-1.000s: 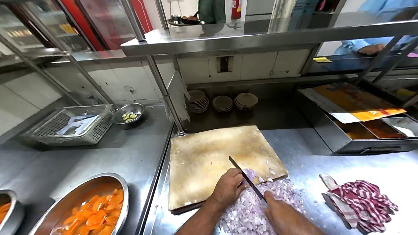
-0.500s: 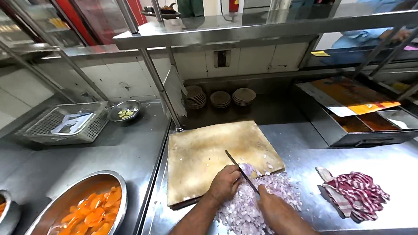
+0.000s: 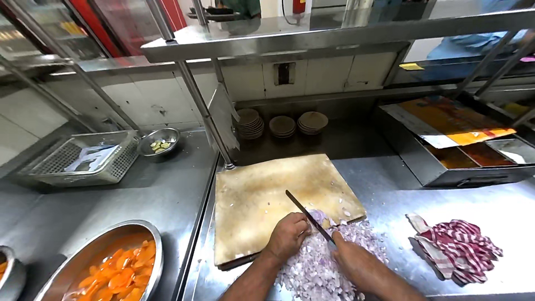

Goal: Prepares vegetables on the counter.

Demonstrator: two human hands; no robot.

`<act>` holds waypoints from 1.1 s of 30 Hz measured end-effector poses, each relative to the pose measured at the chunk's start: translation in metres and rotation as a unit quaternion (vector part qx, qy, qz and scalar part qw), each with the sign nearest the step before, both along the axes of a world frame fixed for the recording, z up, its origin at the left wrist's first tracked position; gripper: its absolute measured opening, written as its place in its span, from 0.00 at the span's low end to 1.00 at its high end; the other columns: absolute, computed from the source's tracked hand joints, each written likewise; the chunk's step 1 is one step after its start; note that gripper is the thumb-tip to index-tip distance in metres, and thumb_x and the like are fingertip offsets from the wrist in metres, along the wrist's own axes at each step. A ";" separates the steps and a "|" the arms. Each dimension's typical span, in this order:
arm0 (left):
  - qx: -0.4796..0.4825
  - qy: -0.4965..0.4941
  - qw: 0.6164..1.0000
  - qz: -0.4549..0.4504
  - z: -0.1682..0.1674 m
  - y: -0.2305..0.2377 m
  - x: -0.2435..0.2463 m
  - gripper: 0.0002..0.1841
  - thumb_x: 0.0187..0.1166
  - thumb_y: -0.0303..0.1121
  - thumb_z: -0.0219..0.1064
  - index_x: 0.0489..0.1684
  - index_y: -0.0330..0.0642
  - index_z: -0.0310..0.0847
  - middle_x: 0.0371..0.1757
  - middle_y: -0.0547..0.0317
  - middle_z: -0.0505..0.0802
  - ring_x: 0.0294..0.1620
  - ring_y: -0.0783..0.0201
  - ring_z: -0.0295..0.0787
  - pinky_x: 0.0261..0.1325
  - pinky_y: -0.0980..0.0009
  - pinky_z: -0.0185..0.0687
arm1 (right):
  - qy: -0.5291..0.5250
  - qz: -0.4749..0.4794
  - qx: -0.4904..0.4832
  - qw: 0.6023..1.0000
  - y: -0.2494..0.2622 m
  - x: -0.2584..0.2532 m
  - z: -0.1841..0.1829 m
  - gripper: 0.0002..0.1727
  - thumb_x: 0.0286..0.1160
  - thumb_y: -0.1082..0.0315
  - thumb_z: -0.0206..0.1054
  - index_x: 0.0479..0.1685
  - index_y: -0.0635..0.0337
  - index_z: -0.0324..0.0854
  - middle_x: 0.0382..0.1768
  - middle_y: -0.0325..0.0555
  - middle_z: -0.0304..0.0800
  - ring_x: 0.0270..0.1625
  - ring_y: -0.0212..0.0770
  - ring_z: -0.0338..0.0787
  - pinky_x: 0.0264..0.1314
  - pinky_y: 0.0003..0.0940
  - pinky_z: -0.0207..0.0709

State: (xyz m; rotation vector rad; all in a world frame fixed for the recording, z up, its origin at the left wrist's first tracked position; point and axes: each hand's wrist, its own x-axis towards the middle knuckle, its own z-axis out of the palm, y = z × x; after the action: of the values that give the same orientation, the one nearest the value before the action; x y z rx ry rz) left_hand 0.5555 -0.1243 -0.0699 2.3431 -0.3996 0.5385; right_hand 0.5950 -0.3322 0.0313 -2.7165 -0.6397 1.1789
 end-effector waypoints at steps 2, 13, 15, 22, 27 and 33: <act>0.001 0.000 1.000 0.004 0.000 0.000 0.001 0.09 0.81 0.31 0.67 0.35 0.37 0.91 0.53 0.48 0.95 0.60 0.56 0.92 0.68 0.64 0.85 | 0.017 0.011 -0.019 1.000 -0.002 -0.006 0.026 0.25 0.92 0.56 0.53 0.80 0.59 0.60 0.50 0.66 0.89 0.56 0.66 0.92 0.58 0.64 0.82; -0.003 -0.004 1.000 0.007 -0.004 -0.001 -0.001 0.09 0.80 0.31 0.68 0.34 0.38 0.92 0.52 0.48 0.95 0.59 0.55 0.93 0.68 0.64 0.86 | 0.024 -0.022 0.009 0.999 0.000 -0.020 0.002 0.26 0.92 0.55 0.53 0.80 0.59 0.60 0.50 0.66 0.90 0.55 0.66 0.92 0.57 0.64 0.83; 0.004 -0.009 1.000 0.005 -0.006 -0.002 0.000 0.09 0.81 0.32 0.68 0.34 0.38 0.92 0.51 0.49 0.95 0.58 0.56 0.92 0.67 0.64 0.86 | 0.010 -0.040 0.029 0.999 0.002 -0.021 -0.023 0.25 0.93 0.54 0.53 0.80 0.58 0.61 0.49 0.65 0.90 0.54 0.66 0.93 0.56 0.63 0.84; 0.049 0.042 0.998 -0.003 0.001 -0.004 0.003 0.12 0.85 0.32 0.60 0.44 0.36 0.91 0.58 0.46 0.93 0.64 0.50 0.89 0.72 0.58 0.81 | -0.011 -0.042 0.026 0.999 -0.028 0.007 0.007 0.27 0.92 0.52 0.54 0.81 0.57 0.61 0.48 0.65 0.90 0.53 0.66 0.92 0.56 0.65 0.82; 0.013 0.030 0.999 0.017 0.000 -0.002 0.004 0.12 0.84 0.37 0.65 0.44 0.38 0.90 0.52 0.49 0.95 0.60 0.55 0.92 0.70 0.62 0.84 | -0.014 -0.036 0.034 0.999 -0.019 0.013 -0.022 0.27 0.92 0.54 0.53 0.83 0.58 0.59 0.49 0.66 0.89 0.54 0.66 0.92 0.58 0.64 0.83; 0.003 0.011 1.000 0.006 -0.004 -0.002 0.001 0.12 0.82 0.36 0.68 0.34 0.38 0.92 0.50 0.49 0.95 0.58 0.56 0.92 0.67 0.63 0.85 | 0.005 -0.020 0.025 0.999 -0.011 -0.008 -0.022 0.26 0.93 0.54 0.52 0.82 0.57 0.59 0.50 0.66 0.90 0.55 0.67 0.92 0.58 0.64 0.83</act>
State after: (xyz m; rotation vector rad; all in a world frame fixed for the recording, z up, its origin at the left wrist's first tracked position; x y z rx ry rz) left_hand 0.5562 -0.1267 -0.0740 2.3566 -0.3773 0.5185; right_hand 0.5872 -0.3430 0.0096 -2.6675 -0.6012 1.1504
